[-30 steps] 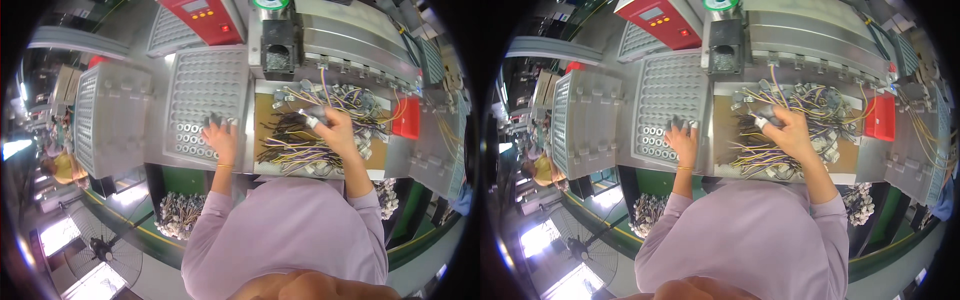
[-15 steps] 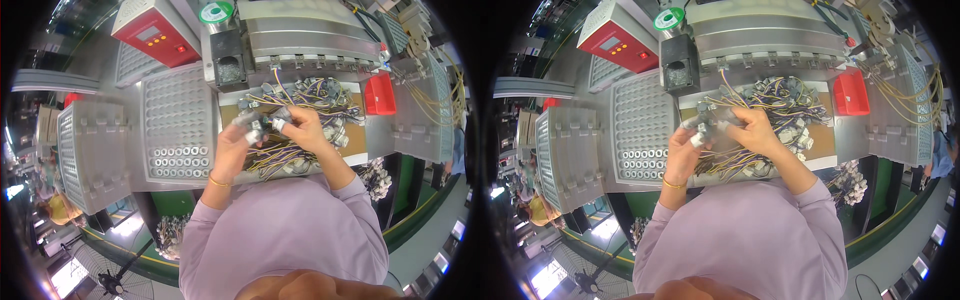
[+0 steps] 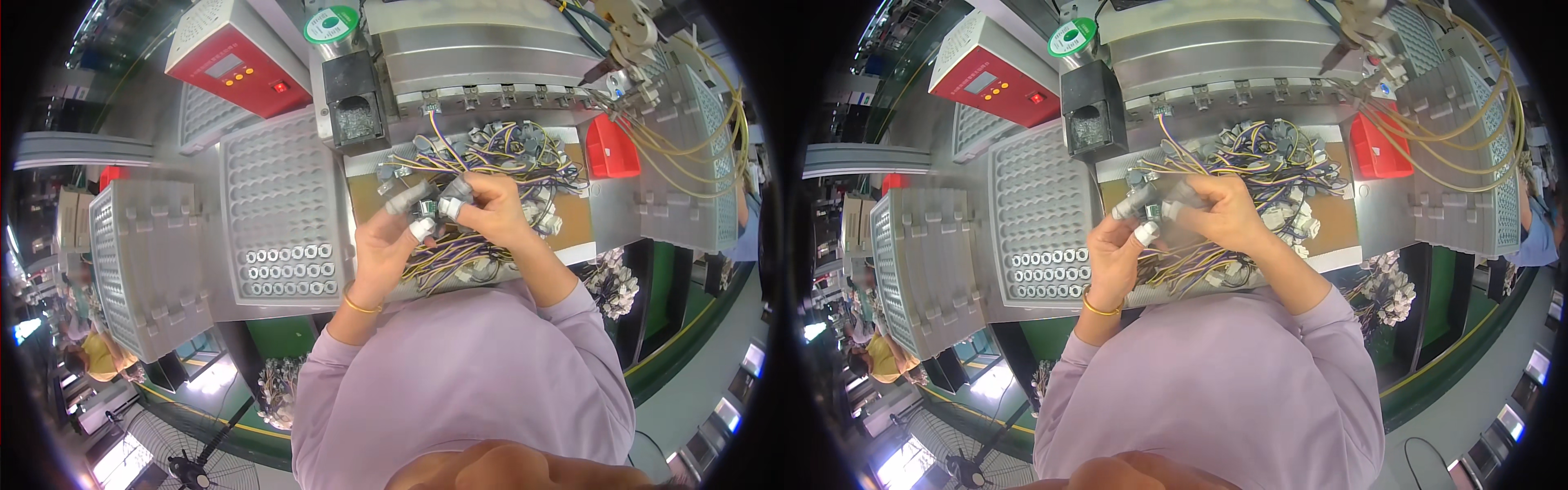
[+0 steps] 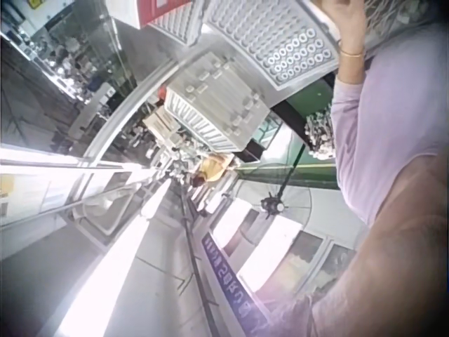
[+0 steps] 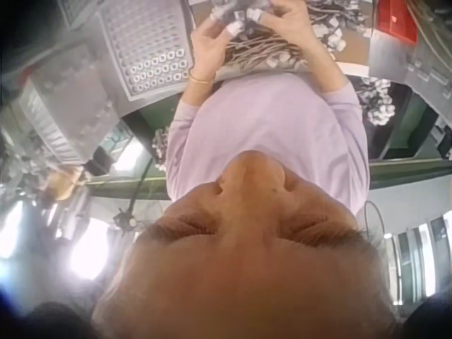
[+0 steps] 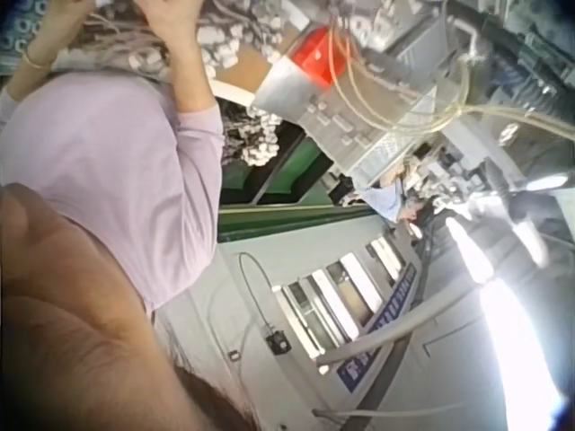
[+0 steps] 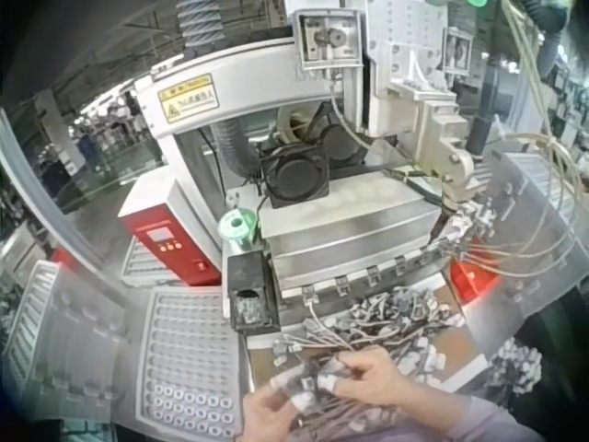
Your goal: The person connects multiple wires into electronic components by hand at a manual assembly station.
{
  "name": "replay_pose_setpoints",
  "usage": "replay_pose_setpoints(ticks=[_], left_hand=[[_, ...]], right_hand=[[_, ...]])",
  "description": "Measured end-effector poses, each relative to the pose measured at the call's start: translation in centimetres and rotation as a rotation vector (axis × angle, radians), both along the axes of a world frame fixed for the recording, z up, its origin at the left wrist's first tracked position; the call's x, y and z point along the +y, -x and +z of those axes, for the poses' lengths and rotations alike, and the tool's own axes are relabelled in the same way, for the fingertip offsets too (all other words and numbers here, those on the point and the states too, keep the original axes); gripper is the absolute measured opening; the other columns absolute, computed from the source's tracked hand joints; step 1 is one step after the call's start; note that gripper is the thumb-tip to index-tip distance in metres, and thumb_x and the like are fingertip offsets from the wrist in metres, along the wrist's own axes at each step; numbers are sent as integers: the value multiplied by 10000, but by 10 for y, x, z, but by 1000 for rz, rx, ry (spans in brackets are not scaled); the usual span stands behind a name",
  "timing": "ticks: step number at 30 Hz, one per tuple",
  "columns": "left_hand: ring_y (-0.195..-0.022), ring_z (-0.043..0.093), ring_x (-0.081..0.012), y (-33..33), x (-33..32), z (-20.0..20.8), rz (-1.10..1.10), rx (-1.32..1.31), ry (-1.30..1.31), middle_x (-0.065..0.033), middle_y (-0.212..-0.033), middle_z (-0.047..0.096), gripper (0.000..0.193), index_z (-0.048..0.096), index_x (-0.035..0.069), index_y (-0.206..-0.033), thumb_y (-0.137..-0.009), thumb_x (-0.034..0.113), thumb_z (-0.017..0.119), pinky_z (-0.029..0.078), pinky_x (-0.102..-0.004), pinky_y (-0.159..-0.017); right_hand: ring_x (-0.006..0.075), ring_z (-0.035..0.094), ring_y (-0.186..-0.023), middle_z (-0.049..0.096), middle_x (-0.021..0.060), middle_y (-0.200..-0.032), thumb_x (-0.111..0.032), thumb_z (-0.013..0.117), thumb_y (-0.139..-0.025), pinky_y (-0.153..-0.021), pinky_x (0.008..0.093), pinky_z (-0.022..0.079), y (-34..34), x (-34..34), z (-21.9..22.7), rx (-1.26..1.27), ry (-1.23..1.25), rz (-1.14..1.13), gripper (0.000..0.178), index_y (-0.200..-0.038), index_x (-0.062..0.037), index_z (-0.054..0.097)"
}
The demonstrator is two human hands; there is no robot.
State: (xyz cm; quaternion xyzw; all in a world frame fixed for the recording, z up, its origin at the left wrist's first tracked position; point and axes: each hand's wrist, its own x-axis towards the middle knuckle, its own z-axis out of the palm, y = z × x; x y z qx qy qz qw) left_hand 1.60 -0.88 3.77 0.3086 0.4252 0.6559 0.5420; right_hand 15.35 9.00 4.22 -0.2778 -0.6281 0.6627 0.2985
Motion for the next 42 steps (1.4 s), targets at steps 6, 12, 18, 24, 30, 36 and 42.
replay_pose_setpoints(ticks=[6,12,18,24,30,36,42], left_hand=[[-784,556,-147,-2,-1,2,-33,2,-3,-100,-999,558,377,450,-47,-1177,-815,-1,544,489,-236,-618],[-803,554,-143,-5,-3,-2,65,84,-86,-95,-995,563,334,494,-55,-1127,-799,-23,555,489,-249,-640],[-735,554,-133,1,1,-16,44,-140,52,-78,-932,583,238,552,-31,-1045,-810,3,547,459,-241,-591],[-749,552,-142,3,9,-6,-81,-349,-21,-76,-959,571,277,519,-14,-1103,-840,72,524,453,-242,-607],[-962,512,-146,6,14,-22,92,5,-25,-85,-1139,507,338,495,6,-1160,-827,51,527,428,-273,-800],[-869,546,-122,37,2,-46,152,454,366,-65,-989,603,291,545,12,-1109,-831,99,540,416,-221,-765],[-618,480,-41,38,-1,-48,-7,723,388,6,-708,581,246,596,35,-1047,-829,141,554,420,-185,-542]], right_hand=[[25,444,-534,522,-21,-608,-36,620,-689,-442,187,346,-1,-1,1,-13,-22,-1,57,-691,-2,574],[24,403,-484,473,-19,-522,-45,606,-644,-414,198,321,0,0,10,-61,-317,8,82,-656,3,540],[24,425,-498,521,-5,-556,-14,565,-683,-421,201,333,6,-8,9,-127,-140,57,57,-654,7,521],[45,522,-610,578,11,-666,-26,553,-761,-503,182,399,9,-2,8,-108,-94,96,44,-787,8,541],[63,473,-495,534,11,-620,-66,538,-780,-430,188,355,7,26,-19,-83,-5,-414,52,-747,-26,538],[55,413,-403,517,19,-572,-85,533,-769,-353,182,287,13,56,-39,122,136,-644,133,-651,-25,514],[79,472,-414,559,48,-621,-65,540,-756,-360,200,356,16,50,-31,68,96,-687,84,-712,7,540]])
